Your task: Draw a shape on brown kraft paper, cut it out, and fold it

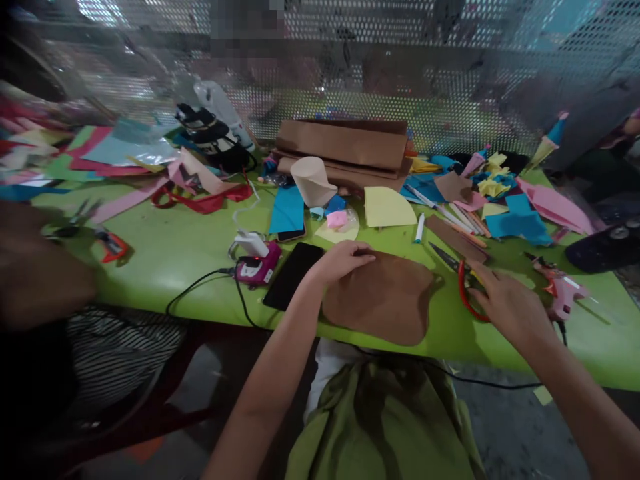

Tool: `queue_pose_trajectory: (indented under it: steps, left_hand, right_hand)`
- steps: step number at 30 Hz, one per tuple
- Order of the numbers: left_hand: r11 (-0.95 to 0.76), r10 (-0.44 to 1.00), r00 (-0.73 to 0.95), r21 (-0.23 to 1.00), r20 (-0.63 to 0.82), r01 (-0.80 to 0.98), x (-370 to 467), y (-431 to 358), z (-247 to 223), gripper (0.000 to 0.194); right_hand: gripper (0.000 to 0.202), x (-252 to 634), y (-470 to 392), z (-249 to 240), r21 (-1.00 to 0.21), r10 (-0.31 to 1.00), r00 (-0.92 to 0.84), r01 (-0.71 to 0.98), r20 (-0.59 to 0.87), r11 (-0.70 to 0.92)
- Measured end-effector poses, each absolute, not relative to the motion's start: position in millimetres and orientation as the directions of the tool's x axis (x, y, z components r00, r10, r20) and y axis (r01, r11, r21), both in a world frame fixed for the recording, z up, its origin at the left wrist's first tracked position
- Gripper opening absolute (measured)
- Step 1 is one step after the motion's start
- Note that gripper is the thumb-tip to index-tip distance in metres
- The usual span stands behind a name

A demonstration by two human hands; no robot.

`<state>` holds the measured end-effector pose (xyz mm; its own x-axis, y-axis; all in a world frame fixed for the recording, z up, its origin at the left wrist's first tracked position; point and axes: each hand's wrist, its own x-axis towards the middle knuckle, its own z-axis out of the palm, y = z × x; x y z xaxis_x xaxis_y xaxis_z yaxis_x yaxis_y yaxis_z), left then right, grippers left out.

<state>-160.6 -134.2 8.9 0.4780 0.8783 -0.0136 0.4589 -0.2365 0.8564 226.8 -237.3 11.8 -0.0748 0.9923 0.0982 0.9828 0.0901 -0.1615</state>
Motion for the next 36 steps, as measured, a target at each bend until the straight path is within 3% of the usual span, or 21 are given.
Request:
queue_pose_trajectory:
  steps: [2,4,7,10,13,15,20,25,30,33,36]
  left_hand:
    - [-0.268,0.884,0.468,0.810,-0.009,0.522,-159,-134,9,0.024]
    - [-0.291,0.879,0.476,0.754,-0.033,0.589,-157,-134,9,0.025]
    - [-0.327,0.870,0.491,0.684,-0.051,0.651,-153,-134,9,0.026]
    - [-0.390,0.888,0.459,0.583,0.033,0.713,-147,-138,12,0.038]
    - [-0.435,0.900,0.385,0.378,0.204,0.817,-139,-160,19,0.060]
    - [-0.460,0.884,0.397,0.318,0.246,0.829,-133,-186,23,0.055]
    - [-0.542,0.831,0.540,0.410,0.134,0.734,-127,-264,10,0.031]
    - [-0.543,0.831,0.525,0.479,0.186,0.690,-138,-300,-18,0.038]
    - [-0.546,0.836,0.482,0.483,0.263,0.684,-147,-309,-29,0.039]
    - [-0.532,0.847,0.442,0.481,0.297,0.697,-148,-315,-32,0.047]
    - [-0.537,0.843,0.414,0.488,0.342,0.688,-149,-320,-35,0.054]
  right_hand:
    - [0.052,225,-242,14,0.036,0.980,-0.157,0.987,0.125,0.154]
    - [0.050,220,-250,16,0.094,0.934,-0.314,0.949,0.173,0.302]
    - [0.054,202,-262,14,-0.083,0.790,-0.597,0.788,0.141,0.611]
    - [0.068,179,-273,3,-0.251,0.692,-0.719,0.659,0.067,0.709]
    - [0.075,166,-281,-12,-0.282,0.701,-0.705,0.654,0.111,0.702]
    - [0.073,164,-285,-21,-0.272,0.728,-0.667,0.679,0.158,0.682]
    - [0.057,164,-290,-29,-0.282,0.734,-0.616,0.678,0.286,0.679]
    - [0.040,162,-287,-27,-0.357,0.754,-0.585,0.664,0.299,0.657]
    - [0.020,152,-280,-22,-0.551,0.857,-0.448,0.661,0.256,0.510]
    - [0.020,143,-275,-16,-0.616,0.919,-0.320,0.683,0.232,0.393]
    - [0.026,135,-268,-13,-0.592,0.942,-0.262,0.733,0.207,0.334]
